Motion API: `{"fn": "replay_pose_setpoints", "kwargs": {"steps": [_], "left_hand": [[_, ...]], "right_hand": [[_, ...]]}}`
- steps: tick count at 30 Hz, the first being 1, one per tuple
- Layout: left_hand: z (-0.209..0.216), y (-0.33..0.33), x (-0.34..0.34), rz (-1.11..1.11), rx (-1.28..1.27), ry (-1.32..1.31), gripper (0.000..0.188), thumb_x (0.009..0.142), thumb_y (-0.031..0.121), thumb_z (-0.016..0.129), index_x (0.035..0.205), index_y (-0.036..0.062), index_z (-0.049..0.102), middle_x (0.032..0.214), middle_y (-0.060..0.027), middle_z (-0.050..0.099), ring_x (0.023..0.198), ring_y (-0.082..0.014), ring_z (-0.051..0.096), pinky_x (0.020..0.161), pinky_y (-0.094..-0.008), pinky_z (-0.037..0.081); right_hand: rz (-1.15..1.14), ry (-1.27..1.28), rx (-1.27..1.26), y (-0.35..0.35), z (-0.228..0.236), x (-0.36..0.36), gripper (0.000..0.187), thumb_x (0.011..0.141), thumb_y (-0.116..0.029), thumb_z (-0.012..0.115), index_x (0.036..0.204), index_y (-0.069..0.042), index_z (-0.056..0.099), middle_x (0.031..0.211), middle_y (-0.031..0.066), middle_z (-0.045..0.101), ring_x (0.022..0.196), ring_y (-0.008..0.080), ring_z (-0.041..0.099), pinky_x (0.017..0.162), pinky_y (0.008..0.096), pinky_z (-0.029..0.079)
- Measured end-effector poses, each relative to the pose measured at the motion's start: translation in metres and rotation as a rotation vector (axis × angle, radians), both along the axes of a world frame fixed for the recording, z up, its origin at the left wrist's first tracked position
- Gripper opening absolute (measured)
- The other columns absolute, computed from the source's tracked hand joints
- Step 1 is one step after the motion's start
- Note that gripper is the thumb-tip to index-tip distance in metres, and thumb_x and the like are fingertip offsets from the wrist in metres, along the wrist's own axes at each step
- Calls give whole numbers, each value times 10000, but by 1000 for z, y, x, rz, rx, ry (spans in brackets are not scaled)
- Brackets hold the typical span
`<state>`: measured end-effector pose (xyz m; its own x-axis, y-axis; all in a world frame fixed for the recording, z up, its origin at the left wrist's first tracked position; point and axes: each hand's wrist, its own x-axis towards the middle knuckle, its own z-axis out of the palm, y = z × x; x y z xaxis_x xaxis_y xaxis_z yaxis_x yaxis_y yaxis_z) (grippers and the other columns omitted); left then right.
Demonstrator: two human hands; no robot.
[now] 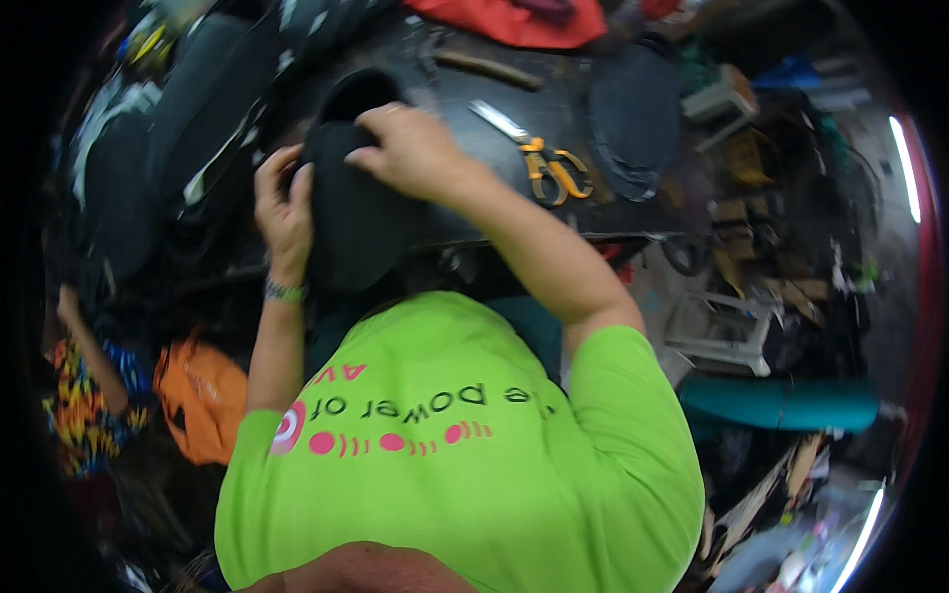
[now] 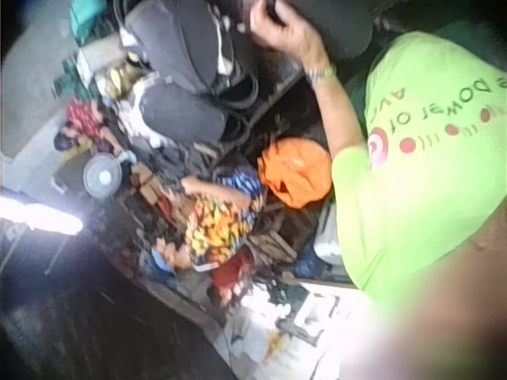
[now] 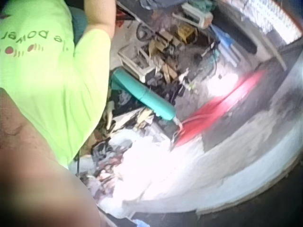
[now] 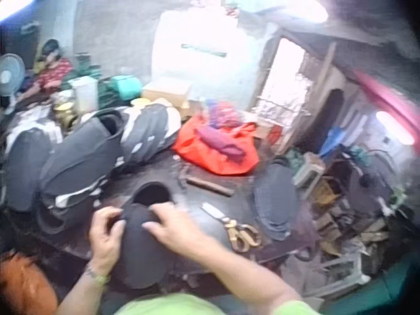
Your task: The person uses shears to trim excess material from the edges of black shoe uppers. They hold each upper with one hand and cut along the perimeter with the other, then flip the piece to trim the opposite side. The trimmed pieces are set aside on the workbench.
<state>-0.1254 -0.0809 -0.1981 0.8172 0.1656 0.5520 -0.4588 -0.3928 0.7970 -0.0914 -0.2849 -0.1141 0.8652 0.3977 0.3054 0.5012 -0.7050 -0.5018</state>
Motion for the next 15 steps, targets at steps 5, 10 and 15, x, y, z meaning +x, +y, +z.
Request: {"fn": "replay_pose_setpoints", "kwargs": {"steps": [5,10,15], "left_hand": [[4,16,-4,-90,-198,51,217,989,45,583,1200,8,623,1237,-89,588,1189,-172,555,1052,-311,426],[3,4,-5,65,265,32,124,910,120,682,1027,82,701,1151,-67,627,1110,-238,574,978,-361,422],[11,-8,-4,84,540,92,123,876,213,713,957,120,721,1129,-18,646,1099,-246,574,974,-379,397]], "right_hand": [[31,110,133,-44,35,-10,470,779,-458,793,965,-35,710,911,154,691,897,341,667,805,394,517],[-91,-147,70,-155,99,31,389,775,-360,848,819,-17,671,738,39,572,715,115,577,648,285,452],[-482,-254,-404,-292,128,111,478,793,-509,791,841,-44,693,731,26,597,727,109,574,657,311,452]]}}
